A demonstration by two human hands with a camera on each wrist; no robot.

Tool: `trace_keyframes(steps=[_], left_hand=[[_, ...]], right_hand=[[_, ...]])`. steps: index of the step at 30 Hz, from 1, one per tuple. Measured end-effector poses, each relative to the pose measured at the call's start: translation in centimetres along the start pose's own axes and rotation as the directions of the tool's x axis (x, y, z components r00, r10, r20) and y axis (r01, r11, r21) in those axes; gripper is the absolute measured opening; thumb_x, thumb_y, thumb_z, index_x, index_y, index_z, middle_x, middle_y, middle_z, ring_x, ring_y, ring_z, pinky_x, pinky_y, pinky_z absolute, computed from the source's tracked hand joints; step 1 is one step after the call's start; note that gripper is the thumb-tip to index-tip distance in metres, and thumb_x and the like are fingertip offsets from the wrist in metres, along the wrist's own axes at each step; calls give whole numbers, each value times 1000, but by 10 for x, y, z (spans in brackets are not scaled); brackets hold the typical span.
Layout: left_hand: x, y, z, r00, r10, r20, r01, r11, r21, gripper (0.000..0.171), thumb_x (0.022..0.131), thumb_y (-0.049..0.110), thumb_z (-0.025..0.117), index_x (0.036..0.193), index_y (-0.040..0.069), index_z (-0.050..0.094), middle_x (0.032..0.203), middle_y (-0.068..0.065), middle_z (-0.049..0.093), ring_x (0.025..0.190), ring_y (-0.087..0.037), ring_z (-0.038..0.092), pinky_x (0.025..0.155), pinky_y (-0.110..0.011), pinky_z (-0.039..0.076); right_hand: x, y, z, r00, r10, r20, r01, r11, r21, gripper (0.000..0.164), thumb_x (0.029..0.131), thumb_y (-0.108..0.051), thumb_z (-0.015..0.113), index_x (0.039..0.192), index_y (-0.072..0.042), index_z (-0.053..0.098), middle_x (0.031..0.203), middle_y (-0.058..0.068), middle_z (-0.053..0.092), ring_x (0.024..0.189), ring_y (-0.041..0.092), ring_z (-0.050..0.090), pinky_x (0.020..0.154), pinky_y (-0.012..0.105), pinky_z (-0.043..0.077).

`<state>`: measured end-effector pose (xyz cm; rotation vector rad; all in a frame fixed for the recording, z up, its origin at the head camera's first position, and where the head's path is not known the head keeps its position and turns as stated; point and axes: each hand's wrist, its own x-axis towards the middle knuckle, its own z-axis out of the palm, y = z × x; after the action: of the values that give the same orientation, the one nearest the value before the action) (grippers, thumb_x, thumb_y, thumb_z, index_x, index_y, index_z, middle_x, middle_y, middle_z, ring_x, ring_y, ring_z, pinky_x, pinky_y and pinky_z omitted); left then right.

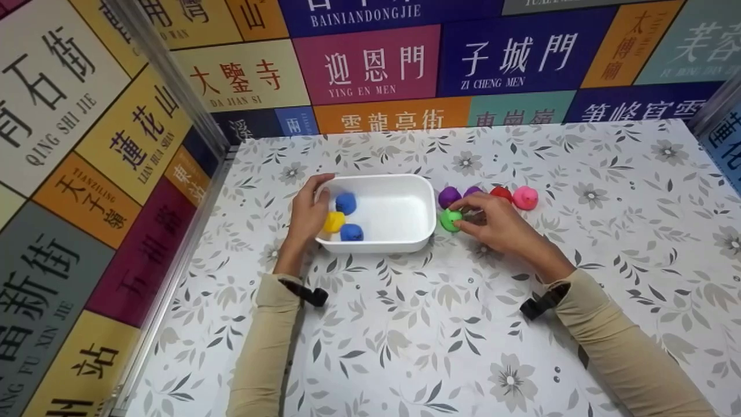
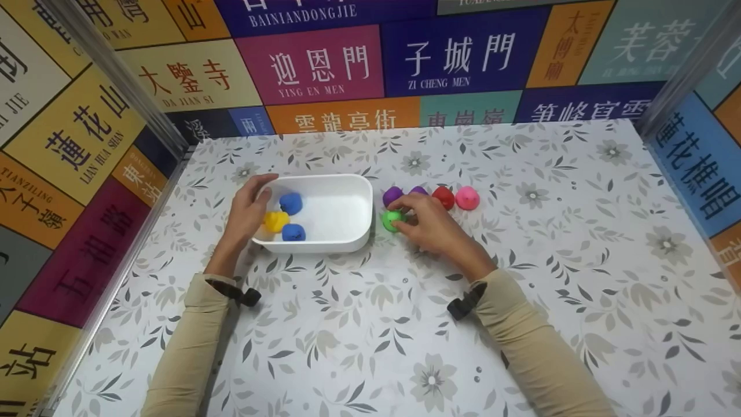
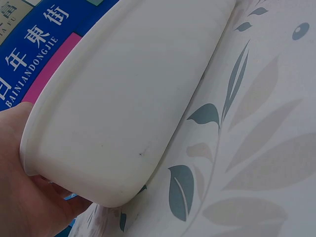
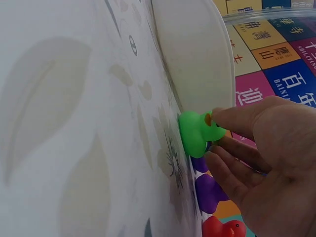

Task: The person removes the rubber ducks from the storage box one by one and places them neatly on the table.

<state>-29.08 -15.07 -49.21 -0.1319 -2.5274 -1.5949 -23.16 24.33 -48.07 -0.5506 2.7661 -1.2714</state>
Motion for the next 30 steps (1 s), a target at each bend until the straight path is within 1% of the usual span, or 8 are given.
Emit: trace_keyframes(steps=[5,8,11,15,20,23,26,30], left_hand=[[0,1,0,1000,-9,7,9,1000,8,36,112,14,49,145,16,65,150,-3,66,150,-19,53,133,-42,32],[0,2,0,1000,-5,8,5,1000,6,36,112,13,49,144,16,65,150,-4,66,150,-19,53,133,-42,32],[1,1,-1,1000,-4,7,4,1000,-1,36,112,14,49,145,15,65,150,-4,66,148,-20,54,133,-43,32],[1,1,-1,1000,-12,8,12,1000,-3,36,113,14,48,145,16,64,150,-4,66,148,-20,54,133,-43,32],[1,0,-1,1000,-19,12,19,1000,-5,36,113,14,48,145,17,64,152,-3,65,151,-19,52,134,-42,30],[0,0,-1,1000,-21,17,22,1000,-14,36,113,15,48,145,18,64,153,-2,64,152,-19,51,135,-42,29],[0,0,0,1000,-21,19,21,1000,-20,36,113,15,48,145,17,64,153,-2,64,152,-19,51,135,-42,29],[1,-1,0,1000,-21,15,22,999,-24,36,112,16,49,144,18,65,152,-2,65,151,-19,51,135,-42,29]], right_hand=[[0,-4,1,997,-71,-38,71,997,-4,36,94,-13,85,129,-10,75,127,11,72,122,35,69,105,56,60],[1,-9,2,991,-113,-73,113,994,-4,35,94,-14,85,127,-9,75,133,10,71,125,37,68,106,57,58],[2,-16,3,985,-141,-101,141,990,-10,33,95,-16,84,126,-10,76,134,8,72,125,34,67,106,56,58],[5,-26,6,980,-166,-110,167,986,1,32,95,-17,84,126,-12,77,132,7,72,125,30,66,109,55,57],[11,-39,15,973,-196,-120,200,979,22,31,95,-18,84,125,-13,78,131,8,73,121,36,68,105,56,57],[15,-46,23,971,-208,-114,214,976,44,29,95,-18,84,124,-13,78,129,7,74,118,38,68,103,56,57],[19,-52,32,972,-215,-91,220,974,54,29,96,-19,83,123,-13,78,127,6,76,119,37,68,104,54,57],[26,-59,43,966,-253,-50,256,964,69,28,97,-16,81,123,-8,78,124,12,78,119,37,71,105,50,59]])
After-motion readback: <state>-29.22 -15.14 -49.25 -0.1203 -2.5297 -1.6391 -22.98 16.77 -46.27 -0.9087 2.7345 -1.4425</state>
